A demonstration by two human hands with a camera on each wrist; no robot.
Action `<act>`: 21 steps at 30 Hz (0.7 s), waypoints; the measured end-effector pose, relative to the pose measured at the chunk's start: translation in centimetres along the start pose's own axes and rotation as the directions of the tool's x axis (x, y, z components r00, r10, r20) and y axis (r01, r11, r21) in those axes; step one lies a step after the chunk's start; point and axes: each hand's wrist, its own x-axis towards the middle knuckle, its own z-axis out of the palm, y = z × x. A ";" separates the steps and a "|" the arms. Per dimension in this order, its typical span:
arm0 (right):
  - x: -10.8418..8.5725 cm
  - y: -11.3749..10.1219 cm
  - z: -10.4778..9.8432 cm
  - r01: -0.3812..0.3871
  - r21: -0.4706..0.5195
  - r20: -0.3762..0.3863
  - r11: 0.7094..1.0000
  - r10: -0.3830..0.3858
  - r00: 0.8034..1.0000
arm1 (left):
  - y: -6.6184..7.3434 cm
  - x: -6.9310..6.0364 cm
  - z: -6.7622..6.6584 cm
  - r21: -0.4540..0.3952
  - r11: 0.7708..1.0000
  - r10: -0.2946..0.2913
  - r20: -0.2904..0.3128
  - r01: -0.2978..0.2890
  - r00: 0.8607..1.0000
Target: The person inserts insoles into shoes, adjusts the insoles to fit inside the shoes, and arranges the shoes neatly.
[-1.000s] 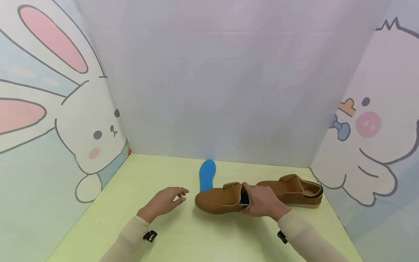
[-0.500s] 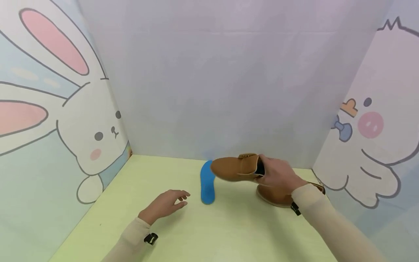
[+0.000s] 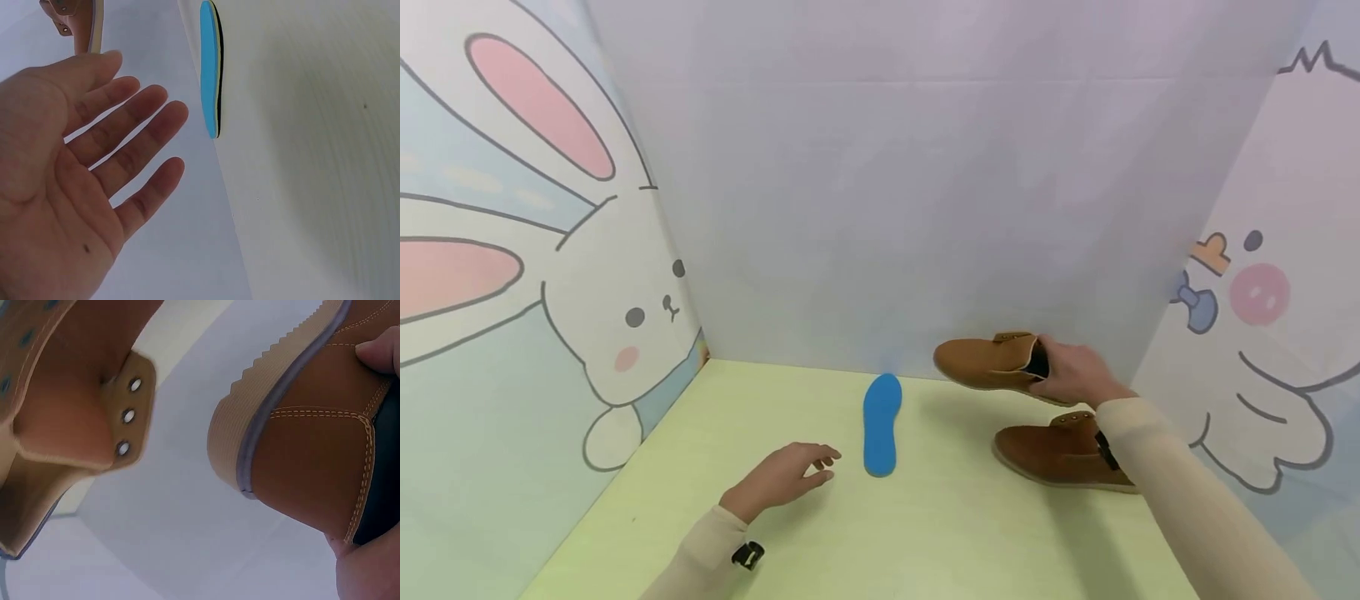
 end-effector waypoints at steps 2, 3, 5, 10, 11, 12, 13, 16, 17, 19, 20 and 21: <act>0.1 1.1 0.2 -0.003 -0.022 0.004 1.000 0.003 1.000 | 0.0 0.0 0.1 -0.002 1.000 -0.005 0.005 0.005 1.000; 0.1 1.7 0.4 -0.001 -0.037 0.004 0.999 0.001 1.000 | 0.0 0.0 0.1 -0.004 1.000 -0.006 0.007 0.006 1.000; 0.0 2.8 0.8 -0.001 -0.067 0.009 0.998 0.001 1.000 | 0.0 0.0 0.2 -0.006 1.000 -0.012 0.013 0.012 1.000; -0.4 4.7 1.9 -0.011 -0.112 0.025 0.994 0.014 1.000 | 0.0 -0.3 0.4 -0.017 1.000 -0.019 0.029 0.019 0.999; -0.4 5.0 2.1 -0.012 -0.121 0.026 0.993 0.015 1.000 | 0.0 -0.3 0.4 -0.018 1.000 -0.019 0.029 0.020 0.999; -0.4 5.3 2.2 -0.011 -0.132 0.026 0.991 0.015 1.000 | 0.0 -0.3 0.4 -0.019 1.000 -0.019 0.030 0.019 0.999; -0.3 5.5 2.4 -0.012 -0.135 0.026 0.991 0.016 1.000 | 0.0 -0.3 0.4 -0.022 1.000 -0.018 0.031 0.018 0.999; -0.1 6.2 2.8 -0.019 -0.144 0.035 0.989 0.024 0.999 | -0.1 -0.2 0.3 -0.033 0.999 -0.013 0.031 0.014 0.999; 0.0 6.4 2.9 -0.022 -0.140 0.042 0.990 0.028 0.999 | -0.2 -0.2 0.3 -0.035 0.999 -0.011 0.030 0.012 0.999; 0.2 6.8 3.2 -0.028 -0.111 0.053 0.993 0.034 0.998 | -0.3 0.0 0.2 -0.043 0.999 -0.009 0.029 0.010 1.000; 0.2 7.0 3.3 -0.029 -0.097 0.060 0.995 0.035 0.998 | -0.3 0.0 0.2 -0.045 0.999 -0.007 0.030 0.009 1.000; 0.2 7.2 3.5 -0.031 -0.083 0.067 0.996 0.037 0.997 | -0.3 0.1 0.1 -0.047 0.999 -0.007 0.031 0.008 1.000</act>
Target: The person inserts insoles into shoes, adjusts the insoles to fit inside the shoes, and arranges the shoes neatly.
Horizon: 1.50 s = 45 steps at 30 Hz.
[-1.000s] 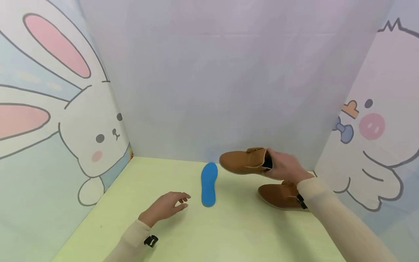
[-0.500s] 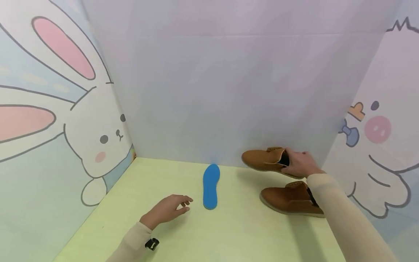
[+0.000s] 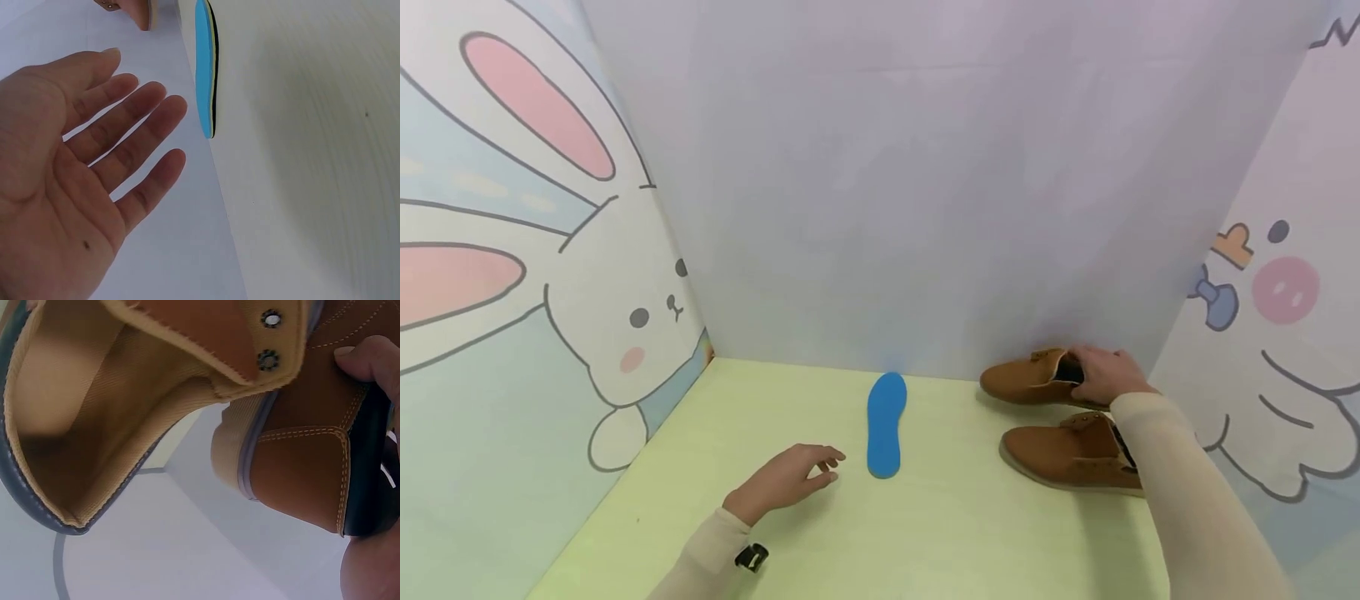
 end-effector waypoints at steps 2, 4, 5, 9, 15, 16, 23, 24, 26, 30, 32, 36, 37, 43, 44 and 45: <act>-0.3 0.2 0.3 -0.005 0.024 0.017 1.000 0.005 1.000 | 0.1 -0.1 0.0 -0.008 1.000 0.008 0.005 -0.008 1.000; -0.6 0.4 0.8 -0.014 0.042 0.033 0.999 0.012 0.999 | 0.1 -0.2 0.0 -0.013 1.000 0.016 0.012 -0.016 1.000; -0.8 0.5 1.0 -0.017 0.045 0.039 0.999 0.015 0.999 | 0.2 -0.3 0.0 -0.014 1.000 0.021 0.016 -0.021 1.000; -1.3 0.9 1.6 -0.026 0.065 0.053 0.998 0.023 0.998 | 0.3 -0.5 0.0 -0.011 1.000 0.026 0.017 -0.026 1.000; -1.5 1.2 2.0 -0.025 0.165 0.116 0.986 0.006 0.993 | 0.6 -0.6 -0.1 -0.006 1.000 0.025 0.023 -0.025 0.999; -1.5 1.2 2.1 -0.024 0.177 0.130 0.984 0.001 0.991 | 0.7 -0.6 -0.1 -0.005 1.000 0.026 0.024 -0.026 0.999; -1.9 0.4 2.2 -0.040 0.147 0.192 0.988 0.012 0.981 | 0.8 -1.1 0.0 -0.011 1.000 0.017 0.029 -0.016 0.999; -2.0 0.3 2.2 -0.045 0.139 0.195 0.989 0.017 0.981 | 0.8 -1.2 0.1 -0.010 1.000 0.014 0.028 -0.014 1.000; -2.0 0.1 2.2 -0.063 0.131 0.211 0.989 0.034 0.977 | 0.7 -1.3 0.2 -0.010 1.000 0.012 0.027 -0.012 1.000; -2.2 -0.2 2.1 -0.102 0.138 0.247 0.985 0.065 0.967 | 0.8 -1.6 0.2 -0.019 1.000 0.018 0.026 -0.018 1.000; -2.2 -0.2 2.2 -0.120 0.140 0.264 0.983 0.080 0.961 | 0.8 -1.6 0.2 -0.020 1.000 0.019 0.025 -0.018 1.000; -2.2 0.2 2.2 -0.143 0.136 0.284 0.980 0.099 0.954 | 1.0 -1.7 0.0 -0.016 1.000 0.014 0.027 -0.014 1.000; -2.2 0.3 2.3 -0.148 0.136 0.286 0.980 0.105 0.953 | 1.0 -1.7 0.0 -0.012 1.000 0.013 0.026 -0.012 1.000; -3.4 1.5 2.2 -0.199 0.154 0.314 0.968 0.143 0.939 | 1.3 -1.6 0.1 -0.019 0.999 0.033 0.029 -0.032 0.999; -3.6 1.6 2.3 -0.203 0.156 0.316 0.967 0.146 0.937 | 1.4 -1.6 0.1 -0.025 0.999 0.036 0.034 -0.035 0.999; -3.8 1.7 2.3 -0.210 0.160 0.320 0.964 0.151 0.935 | 1.4 -1.7 0.1 -0.027 0.999 0.039 0.038 -0.038 0.998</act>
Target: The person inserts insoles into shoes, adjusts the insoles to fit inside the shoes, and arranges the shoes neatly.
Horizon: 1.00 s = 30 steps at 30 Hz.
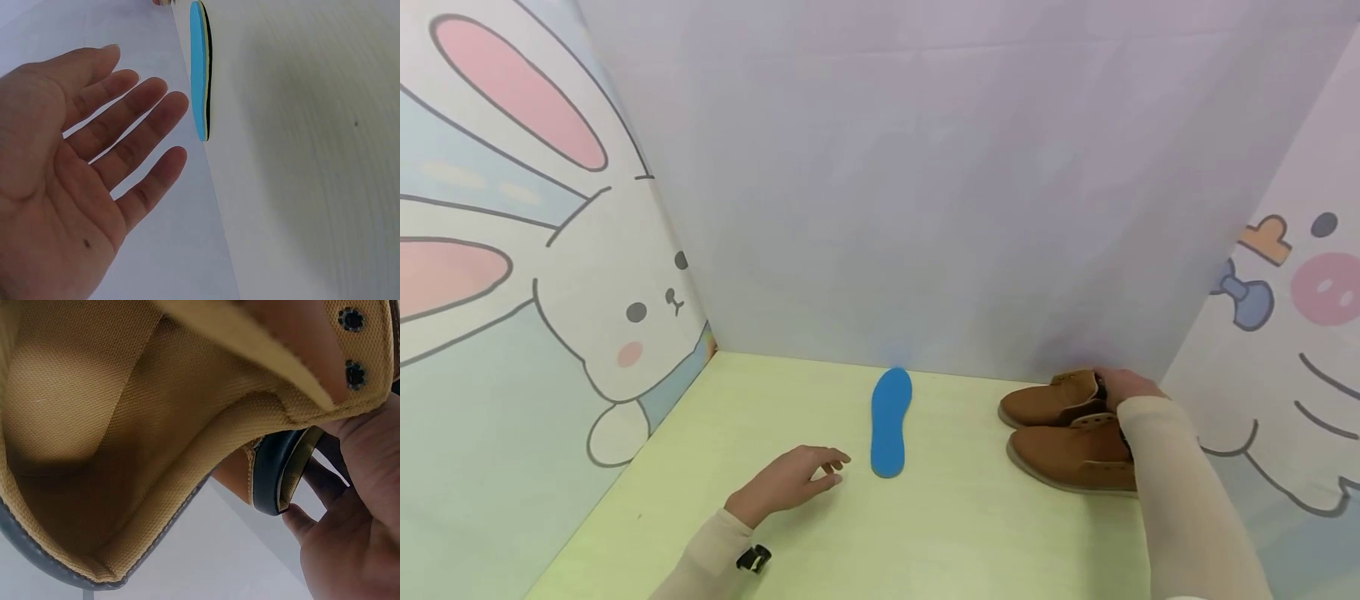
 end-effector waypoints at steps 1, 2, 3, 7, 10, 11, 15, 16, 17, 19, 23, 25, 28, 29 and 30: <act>-0.1 0.1 0.0 -0.007 0.002 -0.003 1.000 0.007 1.000 | 0.0 0.0 0.0 -0.001 1.000 0.003 0.003 -0.003 1.000; -0.2 0.2 -0.1 -0.011 -0.001 -0.010 1.000 0.011 1.000 | 0.0 -0.1 0.0 -0.004 1.000 0.000 0.005 0.000 1.000; -0.2 0.3 -0.1 -0.015 0.000 -0.018 1.000 0.015 1.000 | 0.0 -0.1 0.0 -0.001 1.000 -0.006 0.004 0.006 1.000; 0.0 0.1 -0.7 -0.021 0.014 -0.059 1.000 0.022 0.998 | -0.1 -0.4 -0.2 0.014 0.999 -0.030 -0.007 0.030 1.000; 0.1 0.1 -1.2 -0.030 0.050 -0.051 0.998 0.032 0.998 | -0.1 -0.3 -0.5 0.014 1.000 -0.025 -0.017 0.025 1.000; 0.1 0.1 -1.3 -0.032 0.055 -0.043 0.998 0.034 0.999 | 0.0 -0.3 -0.5 0.011 1.000 -0.017 -0.017 0.017 1.000; -0.1 0.5 -1.4 -0.047 0.080 0.001 0.996 0.047 0.999 | 0.0 0.0 -0.4 0.011 1.000 0.005 -0.012 -0.005 1.000; -0.2 0.6 -1.4 -0.052 0.079 0.008 0.996 0.051 0.999 | 0.0 0.1 -0.4 0.013 1.000 0.007 -0.012 -0.007 1.000; -0.2 0.6 -1.4 -0.055 0.078 0.015 0.995 0.054 0.998 | 0.1 0.1 -0.3 0.014 1.000 0.008 -0.011 -0.008 1.000; -0.2 0.6 -1.4 -0.063 0.073 0.029 0.995 0.061 0.998 | 0.1 0.2 -0.3 0.014 1.000 0.007 -0.012 -0.007 1.000; -0.3 0.4 -1.4 -0.067 0.081 0.040 0.994 0.064 0.997 | 0.2 0.1 -0.1 0.006 1.000 0.000 -0.008 0.000 1.000; -0.4 0.4 -1.3 -0.069 0.076 0.039 0.995 0.066 0.997 | 0.3 0.1 0.0 0.003 1.000 0.000 -0.002 0.000 1.000; -0.6 0.4 -1.0 -0.075 0.078 0.041 0.994 0.072 0.997 | 0.4 0.1 0.1 0.004 1.000 0.004 0.005 -0.004 1.000; -0.7 0.4 -0.9 -0.080 0.076 0.042 0.994 0.077 0.996 | 0.4 0.0 0.1 0.003 1.000 0.006 0.005 -0.006 1.000; -0.8 0.5 -0.7 -0.082 0.078 0.044 0.994 0.079 0.996 | 0.4 0.0 0.2 0.003 1.000 0.006 0.006 -0.006 1.000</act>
